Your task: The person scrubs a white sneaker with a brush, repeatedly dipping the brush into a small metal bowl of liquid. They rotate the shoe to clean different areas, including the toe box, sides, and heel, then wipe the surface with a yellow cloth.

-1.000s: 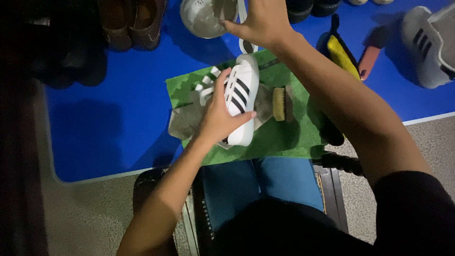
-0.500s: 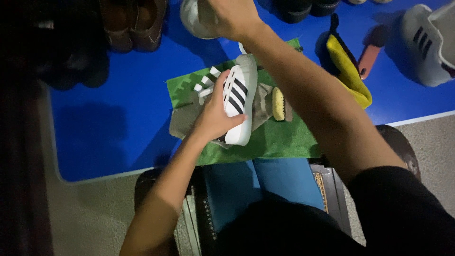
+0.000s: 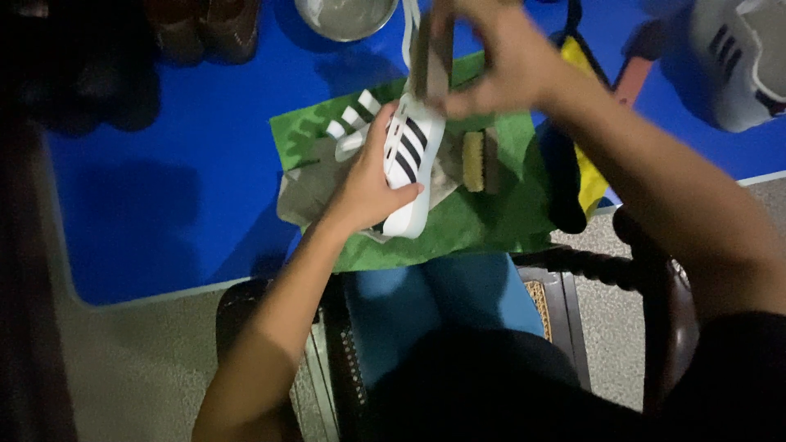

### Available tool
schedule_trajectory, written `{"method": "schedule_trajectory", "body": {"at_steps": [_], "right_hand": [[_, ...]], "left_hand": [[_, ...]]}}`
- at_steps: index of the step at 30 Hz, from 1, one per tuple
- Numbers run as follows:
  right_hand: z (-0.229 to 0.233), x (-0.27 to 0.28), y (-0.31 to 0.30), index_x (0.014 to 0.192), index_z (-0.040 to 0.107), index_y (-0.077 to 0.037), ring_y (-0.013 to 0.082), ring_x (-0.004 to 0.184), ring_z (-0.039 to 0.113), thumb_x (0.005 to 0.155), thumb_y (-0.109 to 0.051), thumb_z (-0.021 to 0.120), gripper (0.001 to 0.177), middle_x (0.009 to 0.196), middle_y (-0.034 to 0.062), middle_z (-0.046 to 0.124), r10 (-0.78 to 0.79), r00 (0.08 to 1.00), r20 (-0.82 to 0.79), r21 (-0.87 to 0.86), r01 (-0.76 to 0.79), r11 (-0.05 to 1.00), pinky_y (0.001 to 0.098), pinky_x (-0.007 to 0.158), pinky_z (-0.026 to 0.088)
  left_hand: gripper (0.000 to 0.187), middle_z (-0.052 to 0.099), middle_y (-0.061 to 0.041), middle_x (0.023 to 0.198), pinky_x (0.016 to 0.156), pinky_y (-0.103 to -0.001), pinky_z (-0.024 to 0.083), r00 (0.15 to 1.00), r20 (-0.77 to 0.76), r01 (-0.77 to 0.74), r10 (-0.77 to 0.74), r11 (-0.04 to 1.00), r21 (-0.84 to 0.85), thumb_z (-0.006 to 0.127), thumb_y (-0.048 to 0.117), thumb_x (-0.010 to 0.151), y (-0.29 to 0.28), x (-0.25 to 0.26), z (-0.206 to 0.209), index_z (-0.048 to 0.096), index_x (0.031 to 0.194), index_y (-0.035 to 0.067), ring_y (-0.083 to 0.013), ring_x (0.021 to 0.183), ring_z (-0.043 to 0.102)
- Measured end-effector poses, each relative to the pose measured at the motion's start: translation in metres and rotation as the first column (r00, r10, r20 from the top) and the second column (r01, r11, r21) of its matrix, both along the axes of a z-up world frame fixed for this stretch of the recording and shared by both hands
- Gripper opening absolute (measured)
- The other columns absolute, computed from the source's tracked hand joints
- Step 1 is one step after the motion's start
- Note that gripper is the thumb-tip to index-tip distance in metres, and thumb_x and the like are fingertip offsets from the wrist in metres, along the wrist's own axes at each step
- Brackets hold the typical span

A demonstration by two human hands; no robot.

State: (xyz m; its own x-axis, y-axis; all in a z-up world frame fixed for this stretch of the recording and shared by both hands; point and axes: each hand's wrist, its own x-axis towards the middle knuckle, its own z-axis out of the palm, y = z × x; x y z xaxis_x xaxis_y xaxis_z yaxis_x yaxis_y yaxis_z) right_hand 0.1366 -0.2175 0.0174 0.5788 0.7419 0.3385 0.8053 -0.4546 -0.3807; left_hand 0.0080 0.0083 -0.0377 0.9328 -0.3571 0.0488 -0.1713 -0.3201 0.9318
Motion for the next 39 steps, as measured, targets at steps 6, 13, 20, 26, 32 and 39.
{"method": "schedule_trajectory", "body": {"at_steps": [6, 13, 20, 26, 32, 39], "right_hand": [[-0.002, -0.053, 0.006, 0.106, 0.051, -0.002, 0.0399, 0.111, 0.049, 0.078, -0.042, 0.076, 0.055, 0.125, 0.0251, 0.048, -0.029, 0.998, 0.053, 0.126, 0.022, 0.992, 0.0457, 0.093, 0.038], [-0.012, -0.076, -0.002, 0.105, 0.057, -0.002, 0.0384, 0.106, 0.049, 0.07, -0.049, 0.078, 0.062, 0.118, 0.0238, 0.049, -0.095, 0.992, 0.078, 0.179, 0.079, 0.981, 0.0469, 0.089, 0.04], [-0.007, -0.09, -0.006, 0.103, 0.06, 0.0, 0.0397, 0.099, 0.05, 0.074, -0.05, 0.071, 0.06, 0.117, 0.0262, 0.051, -0.173, 0.979, 0.108, 0.245, 0.143, 0.959, 0.0473, 0.085, 0.039], [-0.008, -0.124, 0.017, 0.116, 0.059, -0.008, 0.0367, 0.099, 0.052, 0.08, -0.056, 0.062, 0.06, 0.122, 0.0223, 0.049, -0.034, 0.999, 0.026, 0.234, 0.027, 0.972, 0.0464, 0.085, 0.04], [-0.01, -0.113, 0.007, 0.115, 0.06, -0.004, 0.038, 0.109, 0.048, 0.073, -0.06, 0.064, 0.069, 0.122, 0.0239, 0.051, -0.078, 0.995, -0.064, 0.27, 0.093, 0.958, 0.0488, 0.092, 0.036], [0.0, -0.091, 0.001, 0.104, 0.057, 0.0, 0.0362, 0.101, 0.053, 0.08, -0.051, 0.069, 0.058, 0.115, 0.0211, 0.054, -0.147, 0.987, 0.066, 0.261, 0.125, 0.957, 0.0421, 0.085, 0.036]], "left_hand": [[0.089, 0.028, -0.015, 0.149, 0.113, -0.034, 0.024, 0.998, -0.045, 0.024, -0.035, 0.975, -0.219, 0.056, -0.004, 0.067, -0.013, -0.007, -0.001, 0.015, 0.145, 0.012, -0.0258, 0.137, 0.032], [0.09, 0.03, -0.018, 0.148, 0.116, -0.036, 0.023, 0.976, -0.109, 0.034, -0.189, 0.626, -0.779, 0.049, 0.024, 0.062, -0.021, -0.004, -0.004, 0.022, 0.145, 0.001, -0.0256, 0.137, 0.032], [0.091, 0.032, -0.016, 0.148, 0.118, -0.035, 0.024, 0.949, -0.178, -0.02, -0.261, 0.512, -0.859, 0.058, 0.044, 0.074, -0.026, -0.01, 0.007, 0.024, 0.145, -0.001, -0.0227, 0.138, 0.033], [0.082, 0.031, -0.014, 0.15, 0.116, -0.037, 0.026, 0.885, -0.297, -0.191, -0.359, 0.301, -0.934, 0.046, 0.044, 0.078, -0.031, -0.015, -0.011, 0.025, 0.146, 0.003, -0.0231, 0.139, 0.032], [0.088, 0.029, -0.015, 0.151, 0.115, -0.036, 0.022, 0.797, -0.458, -0.4, -0.393, 0.224, -0.889, 0.042, 0.045, 0.07, -0.039, -0.012, 0.016, 0.025, 0.146, 0.003, -0.025, 0.138, 0.029], [0.094, 0.031, -0.02, 0.147, 0.115, -0.039, 0.02, 0.727, -0.566, -0.556, -0.388, 0.151, -0.817, 0.043, 0.048, 0.067, -0.044, -0.015, 0.033, 0.024, 0.146, 0.001, -0.0303, 0.133, 0.032]]}}
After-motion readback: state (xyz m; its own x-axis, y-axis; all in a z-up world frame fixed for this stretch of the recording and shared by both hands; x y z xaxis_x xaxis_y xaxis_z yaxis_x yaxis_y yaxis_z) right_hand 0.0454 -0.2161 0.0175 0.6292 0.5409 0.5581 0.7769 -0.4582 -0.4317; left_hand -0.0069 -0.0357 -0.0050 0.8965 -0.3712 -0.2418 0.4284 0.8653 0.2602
